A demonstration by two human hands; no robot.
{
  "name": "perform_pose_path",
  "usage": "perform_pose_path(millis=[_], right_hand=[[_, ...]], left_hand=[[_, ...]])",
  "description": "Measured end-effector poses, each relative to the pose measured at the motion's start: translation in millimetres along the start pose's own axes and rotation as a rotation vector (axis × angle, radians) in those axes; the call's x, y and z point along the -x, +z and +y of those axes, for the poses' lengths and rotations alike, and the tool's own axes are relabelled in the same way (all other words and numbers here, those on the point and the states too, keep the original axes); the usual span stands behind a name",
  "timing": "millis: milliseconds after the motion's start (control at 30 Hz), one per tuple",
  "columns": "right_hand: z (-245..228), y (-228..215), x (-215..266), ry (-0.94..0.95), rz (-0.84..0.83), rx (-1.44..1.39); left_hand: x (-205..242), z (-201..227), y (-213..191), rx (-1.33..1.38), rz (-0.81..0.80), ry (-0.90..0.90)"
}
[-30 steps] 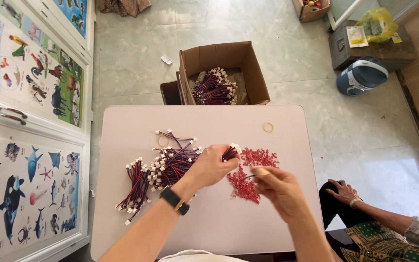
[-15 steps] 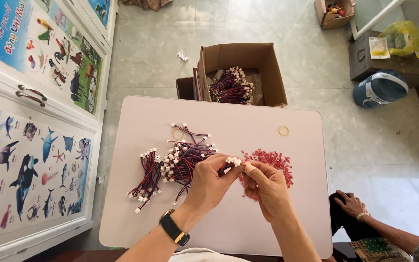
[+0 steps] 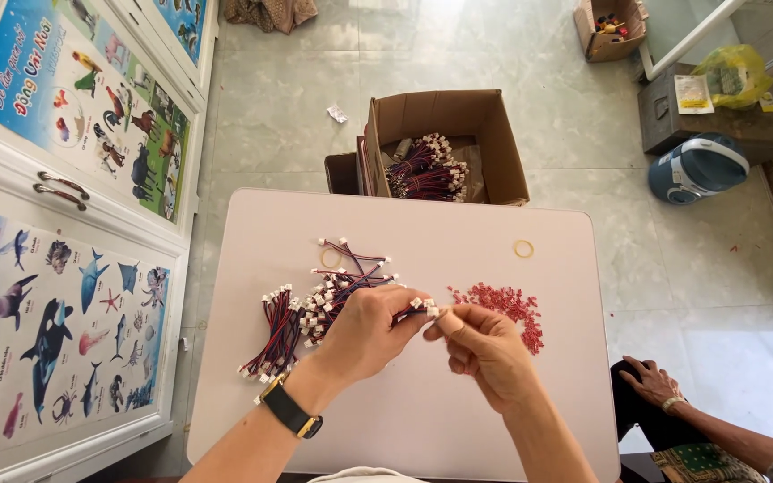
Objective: The person assembles small white plastic connectors onto bunches of red and black wires.
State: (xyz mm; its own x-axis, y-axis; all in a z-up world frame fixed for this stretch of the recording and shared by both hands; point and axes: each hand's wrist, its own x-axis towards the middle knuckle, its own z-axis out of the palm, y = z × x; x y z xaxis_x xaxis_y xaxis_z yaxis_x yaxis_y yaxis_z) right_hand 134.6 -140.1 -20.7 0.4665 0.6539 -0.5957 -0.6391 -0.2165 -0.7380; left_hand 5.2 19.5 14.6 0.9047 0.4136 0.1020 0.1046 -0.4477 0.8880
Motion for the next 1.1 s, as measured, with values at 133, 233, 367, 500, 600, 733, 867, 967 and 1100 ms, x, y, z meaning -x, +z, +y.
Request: perform_pose_path(millis=[133,233,367,500,600,733,867,967,1100], right_hand=[[16,-7,-9,0.025,-0.037,-0.004],[20,-7,-11,0.069,-0.069,-0.116],[21,0,-9,0.129,-0.114,-0.228],[6,13,-3,0.136,-0.059,-0.105],[7,23,-3,0.076,-0.097,0.036],[2,38,-9,-0.044,-0.021,0.246],[-12,35,-54,-0.061,-0.147,0.580],[8,24,-122,-0.284,-0.054,0.873],[30,34,-174,-0.751,0.059,1.383]], left_hand=[[5,-9,6,0.056,0.016,0.026],[6,-8,7,0.127,0.049,-0.030],[12,-17,9,0.198,0.029,-0.098],[13,-30,-4,0.653,-0.127,-0.383],[10,-30,0,0.545,-0.066,-0.459],[11,-29,-6,0.656,-0.064,-0.490],[21,-39,-23,0.242,-0.154,-0.585],[33,-52,-27,0.281,-0.195,-0.602],[41,-64,-25,0.644,-0.226,-0.643]])
